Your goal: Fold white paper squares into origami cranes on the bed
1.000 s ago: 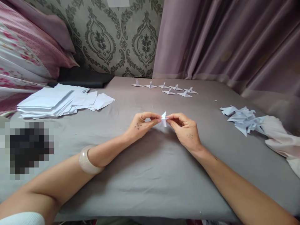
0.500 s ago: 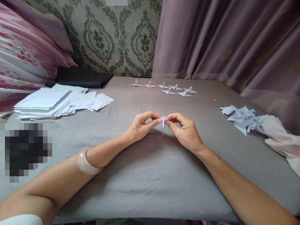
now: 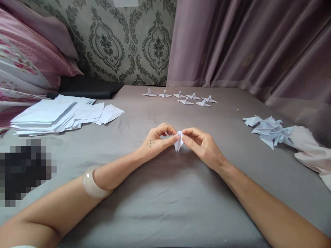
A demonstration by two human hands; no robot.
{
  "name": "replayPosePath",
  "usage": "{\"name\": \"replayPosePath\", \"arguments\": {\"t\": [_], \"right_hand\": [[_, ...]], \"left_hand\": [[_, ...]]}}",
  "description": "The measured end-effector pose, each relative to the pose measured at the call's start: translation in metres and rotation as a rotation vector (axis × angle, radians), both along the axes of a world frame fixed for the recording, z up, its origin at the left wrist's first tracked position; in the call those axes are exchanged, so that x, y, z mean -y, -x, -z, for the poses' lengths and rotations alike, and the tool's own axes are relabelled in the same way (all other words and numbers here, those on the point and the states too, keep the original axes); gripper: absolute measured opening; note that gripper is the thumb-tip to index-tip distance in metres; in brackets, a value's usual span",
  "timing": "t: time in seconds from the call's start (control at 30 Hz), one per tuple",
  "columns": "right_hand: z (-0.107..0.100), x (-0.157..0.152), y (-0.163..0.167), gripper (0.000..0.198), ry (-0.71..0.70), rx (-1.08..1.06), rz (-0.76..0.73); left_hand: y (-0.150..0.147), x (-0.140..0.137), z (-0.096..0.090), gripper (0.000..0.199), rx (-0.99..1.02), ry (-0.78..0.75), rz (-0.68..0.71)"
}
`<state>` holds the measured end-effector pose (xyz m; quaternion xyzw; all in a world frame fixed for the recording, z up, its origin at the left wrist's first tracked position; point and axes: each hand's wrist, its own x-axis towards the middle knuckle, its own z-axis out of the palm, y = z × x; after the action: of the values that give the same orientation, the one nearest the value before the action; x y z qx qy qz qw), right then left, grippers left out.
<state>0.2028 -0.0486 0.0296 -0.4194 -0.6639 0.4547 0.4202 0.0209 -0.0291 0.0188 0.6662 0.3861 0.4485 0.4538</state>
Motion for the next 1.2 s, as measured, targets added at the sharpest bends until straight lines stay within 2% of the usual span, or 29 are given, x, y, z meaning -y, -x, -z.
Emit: {"name": "replayPosePath", "arguments": {"t": [0.1,0.2,0.43,0.57,0.73,0.93,1.03,1.2], "right_hand": [[0.0012,0.0016,0.0028,0.024,-0.009,-0.029,-0.007],[0.0021,0.0014,0.0033,0.020,-0.023,-0.024,0.017],[0.0010,-0.0036,-0.0004,0.019,0.010,-0.069,0.054],[0.0020,-0.0061,-0.0005,0.021,0.022,-0.099,0.071],[0.0036,-0.0069,0.0010,0.030,0.006,-0.091,0.173],[0.0043,-0.0072,0.0006,0.028,0.033,-0.048,0.115],[0.0026,-0.0070,0.0003,0.023,-0.004,-0.029,0.113],[0.0009,-0.0056,-0.0015,0.018,-0.101,-0.014,0.176]], "left_hand": [[-0.0007,0.0004,0.0007,0.015,0.053,-0.064,0.014],[-0.0014,0.0008,0.0016,0.016,0.146,-0.020,0.078],[-0.0037,0.0000,0.0055,0.028,0.245,0.046,0.058],[-0.0043,0.0008,0.0046,0.027,0.214,0.116,0.112],[-0.0040,0.0005,0.0037,0.025,0.253,0.109,0.086],[-0.0040,-0.0005,0.0039,0.020,0.261,0.125,0.032],[-0.0036,-0.0003,0.0021,0.019,0.259,0.105,0.022],[-0.0028,-0.0001,0.0004,0.017,0.130,0.054,0.000]]}}
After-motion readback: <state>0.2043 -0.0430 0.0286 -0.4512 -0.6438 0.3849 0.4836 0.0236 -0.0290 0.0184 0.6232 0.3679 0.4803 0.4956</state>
